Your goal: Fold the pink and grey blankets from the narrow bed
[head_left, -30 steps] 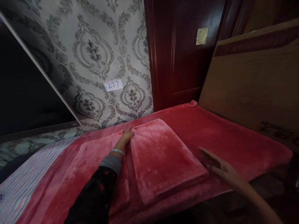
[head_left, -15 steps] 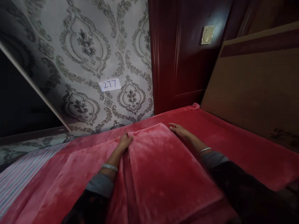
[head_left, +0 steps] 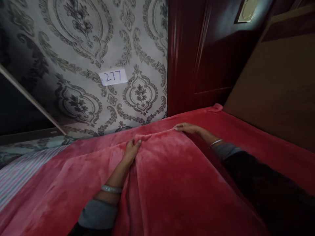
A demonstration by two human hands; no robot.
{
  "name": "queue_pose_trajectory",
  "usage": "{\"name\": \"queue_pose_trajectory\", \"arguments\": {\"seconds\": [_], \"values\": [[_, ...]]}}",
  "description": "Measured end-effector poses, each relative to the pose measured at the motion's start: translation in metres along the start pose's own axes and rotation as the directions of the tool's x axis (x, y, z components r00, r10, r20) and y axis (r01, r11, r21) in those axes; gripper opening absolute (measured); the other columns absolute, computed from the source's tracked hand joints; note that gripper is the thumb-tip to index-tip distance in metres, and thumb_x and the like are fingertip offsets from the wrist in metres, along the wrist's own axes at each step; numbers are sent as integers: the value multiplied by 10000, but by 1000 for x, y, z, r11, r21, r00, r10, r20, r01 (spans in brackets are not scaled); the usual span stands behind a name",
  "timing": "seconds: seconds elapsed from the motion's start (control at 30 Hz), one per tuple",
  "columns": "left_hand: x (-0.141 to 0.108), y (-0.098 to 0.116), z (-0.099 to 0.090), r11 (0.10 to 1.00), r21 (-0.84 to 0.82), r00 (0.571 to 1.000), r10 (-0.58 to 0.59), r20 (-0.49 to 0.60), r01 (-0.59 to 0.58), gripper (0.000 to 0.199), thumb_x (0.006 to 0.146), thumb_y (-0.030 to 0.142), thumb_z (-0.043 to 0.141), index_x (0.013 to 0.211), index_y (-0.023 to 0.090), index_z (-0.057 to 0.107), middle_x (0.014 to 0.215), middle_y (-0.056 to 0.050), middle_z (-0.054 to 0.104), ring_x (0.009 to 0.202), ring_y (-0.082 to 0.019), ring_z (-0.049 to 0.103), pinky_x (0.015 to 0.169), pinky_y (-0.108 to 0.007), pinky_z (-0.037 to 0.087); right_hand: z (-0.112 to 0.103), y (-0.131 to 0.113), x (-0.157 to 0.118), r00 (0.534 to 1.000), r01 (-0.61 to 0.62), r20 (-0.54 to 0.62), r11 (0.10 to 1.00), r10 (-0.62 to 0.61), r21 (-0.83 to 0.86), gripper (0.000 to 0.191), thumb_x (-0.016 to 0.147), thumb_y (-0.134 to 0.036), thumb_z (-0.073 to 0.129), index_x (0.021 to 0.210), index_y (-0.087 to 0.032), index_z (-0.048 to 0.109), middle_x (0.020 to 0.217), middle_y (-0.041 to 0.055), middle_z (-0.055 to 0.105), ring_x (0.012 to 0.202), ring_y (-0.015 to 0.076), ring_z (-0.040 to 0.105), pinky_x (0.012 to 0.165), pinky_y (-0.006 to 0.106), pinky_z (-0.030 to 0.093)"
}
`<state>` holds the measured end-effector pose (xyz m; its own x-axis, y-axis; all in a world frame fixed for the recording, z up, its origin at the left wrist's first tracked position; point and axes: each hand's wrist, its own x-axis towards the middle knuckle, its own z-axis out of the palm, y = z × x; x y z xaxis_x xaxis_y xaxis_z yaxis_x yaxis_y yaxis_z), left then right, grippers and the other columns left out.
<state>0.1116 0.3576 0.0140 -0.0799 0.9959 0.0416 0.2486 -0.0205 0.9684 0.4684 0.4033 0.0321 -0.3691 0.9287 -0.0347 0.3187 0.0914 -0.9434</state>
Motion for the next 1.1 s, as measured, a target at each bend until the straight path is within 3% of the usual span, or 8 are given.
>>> {"name": "queue_pose_trajectory", "arguments": {"seconds": [0.17,0.3,0.47,0.53,0.6,0.67,0.83,1.1], "values": [[-2,3,4,977,190,980,131,-151,-101,268,830,195,630,1098,177,625,1010,-64,720,987,-236,680,926,-360,530,3,11,14,995,48,-74,988,-60,-147,532,642,-679,732,708,-169,598,675,-24,553,650,123,478,636,266,392],[-5,8,9,911,404,980,150,-133,-84,257,828,90,537,1058,179,609,878,-68,703,937,-273,686,946,-416,523,14,30,19,980,57,-175,974,-97,-219,491,653,-658,688,694,-179,591,646,-18,542,647,138,482,626,275,394],[-10,24,5,814,565,976,208,-60,-139,391,838,118,529,1224,126,589,1103,-158,714,1105,-320,669,1014,-465,516,10,23,7,967,44,-228,960,-111,-278,518,810,-615,575,989,-144,697,984,102,707,946,263,636,878,405,508],[-19,38,4,685,658,921,388,34,-313,513,866,155,518,1377,114,522,1400,-199,595,1321,-332,555,1123,-477,445,13,7,-5,946,37,-276,901,-171,-432,611,903,-603,499,1268,-137,653,1294,153,654,1216,335,578,1059,488,444],[-30,51,7,491,712,816,541,204,-503,594,913,235,507,1494,133,438,1606,-179,399,1501,-333,348,1224,-492,320,25,-8,-20,925,43,-269,777,-269,-628,699,971,-616,417,1491,-156,501,1526,148,491,1420,364,415,1180,531,322],[-41,55,15,345,719,752,544,371,-604,650,948,365,507,1551,152,388,1679,-151,279,1570,-342,179,1271,-527,195,45,-15,-34,927,75,-180,633,-330,-770,763,996,-647,369,1596,-175,356,1634,126,340,1514,361,262,1233,540,226],[-50,20,36,297,803,855,228,466,-517,806,921,648,487,1575,187,389,1655,-175,325,1557,-414,188,1247,-655,77,85,12,-51,970,26,-93,475,-226,-880,814,990,-698,360,1612,-174,331,1650,159,292,1544,359,182,1245,567,171],[-40,-3,33,301,818,871,188,454,-491,890,906,720,455,1617,211,294,1685,-166,248,1568,-413,132,1246,-644,12,84,39,-50,958,46,-100,490,-267,-870,808,1007,-707,284,1606,-168,344,1650,168,285,1549,357,165,1231,582,207]]}}
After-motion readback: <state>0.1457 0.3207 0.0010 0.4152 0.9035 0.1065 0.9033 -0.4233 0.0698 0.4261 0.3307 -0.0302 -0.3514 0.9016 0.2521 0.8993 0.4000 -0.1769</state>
